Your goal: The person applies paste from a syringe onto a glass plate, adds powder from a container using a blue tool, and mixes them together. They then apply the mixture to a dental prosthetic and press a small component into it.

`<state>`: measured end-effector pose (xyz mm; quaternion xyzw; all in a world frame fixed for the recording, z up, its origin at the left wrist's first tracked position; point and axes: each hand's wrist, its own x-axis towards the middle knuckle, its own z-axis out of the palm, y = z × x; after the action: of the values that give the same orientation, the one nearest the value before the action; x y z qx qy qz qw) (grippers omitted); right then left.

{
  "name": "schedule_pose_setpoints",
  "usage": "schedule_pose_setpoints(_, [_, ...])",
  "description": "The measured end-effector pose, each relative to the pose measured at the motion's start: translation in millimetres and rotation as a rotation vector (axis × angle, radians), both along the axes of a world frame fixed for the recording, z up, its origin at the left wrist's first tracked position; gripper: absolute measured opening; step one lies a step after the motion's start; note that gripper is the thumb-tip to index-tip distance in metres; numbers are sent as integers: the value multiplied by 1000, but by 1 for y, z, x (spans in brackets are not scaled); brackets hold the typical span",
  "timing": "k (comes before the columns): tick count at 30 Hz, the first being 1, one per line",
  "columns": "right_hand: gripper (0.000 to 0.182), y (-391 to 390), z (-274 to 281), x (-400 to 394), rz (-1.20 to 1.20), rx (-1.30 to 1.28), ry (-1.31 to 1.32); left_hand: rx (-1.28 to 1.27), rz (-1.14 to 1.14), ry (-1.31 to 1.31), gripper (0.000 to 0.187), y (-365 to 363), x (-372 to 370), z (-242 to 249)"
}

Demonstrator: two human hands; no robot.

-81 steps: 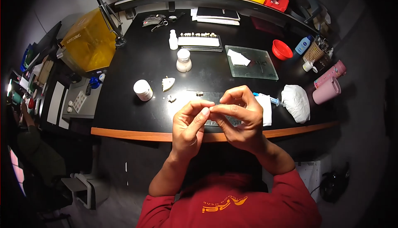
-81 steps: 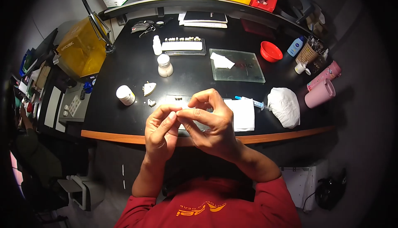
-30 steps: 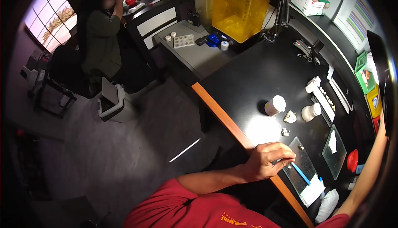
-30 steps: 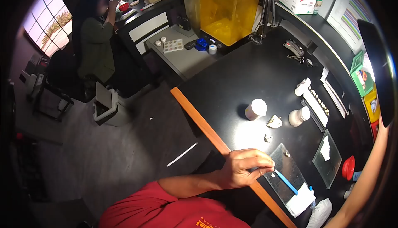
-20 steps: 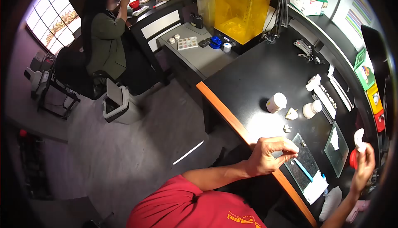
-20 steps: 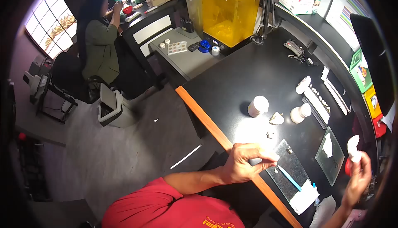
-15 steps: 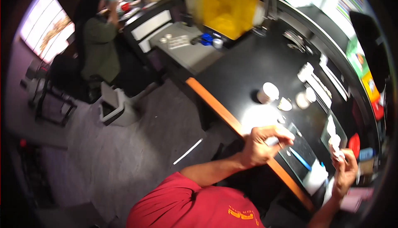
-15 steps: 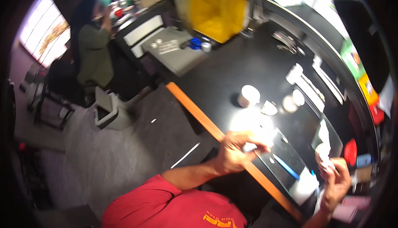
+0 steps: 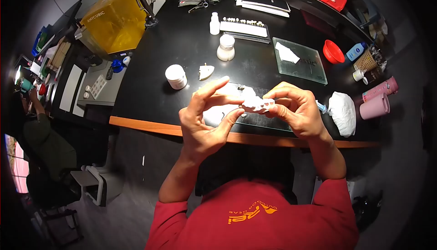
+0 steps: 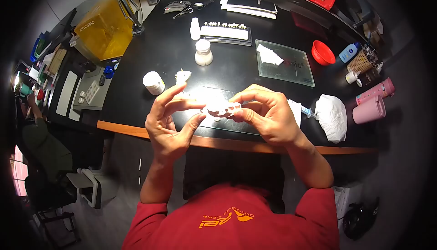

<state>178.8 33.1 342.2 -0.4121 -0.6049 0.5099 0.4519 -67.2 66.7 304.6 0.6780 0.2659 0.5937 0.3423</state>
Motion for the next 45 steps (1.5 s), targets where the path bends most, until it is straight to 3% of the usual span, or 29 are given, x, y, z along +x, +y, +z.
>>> schedule_pose_setpoints(1, [18, -1, 1, -2, -20, 33, -34, 25, -9, 25, 58, 1, 3, 1])
schedule_pose_setpoints(2, [18, -3, 3, -4, -29, 49, -51, 50, -43, 92, 72, 3, 3, -1])
schedule_pose_setpoints(9, [19, -7, -3, -7, -73, 256, -255, 0, -77, 129, 78, 2, 14, -4])
schedule_pose_setpoints(23, [22, -18, 0, -11, -161, 450, -393, 57, -1, 263, 83, -4, 15, -3])
schedule_pose_setpoints(29, [25, -23, -8, -13, -227, 606, -433, 131, 34, 234, 82, -3, 18, -8])
schedule_pose_setpoints(35, [29, -25, -16, -13, -268, 725, -421, 175, 34, 30, 79, -5, 24, -17])
schedule_pose_setpoints(41, [31, -26, -20, -12, -276, 798, -427, 234, 83, 52, 93, -10, 25, -19])
schedule_pose_setpoints(45, [31, -26, -19, -11, -268, 829, -438, 121, 32, -80, 82, -11, 29, -19])
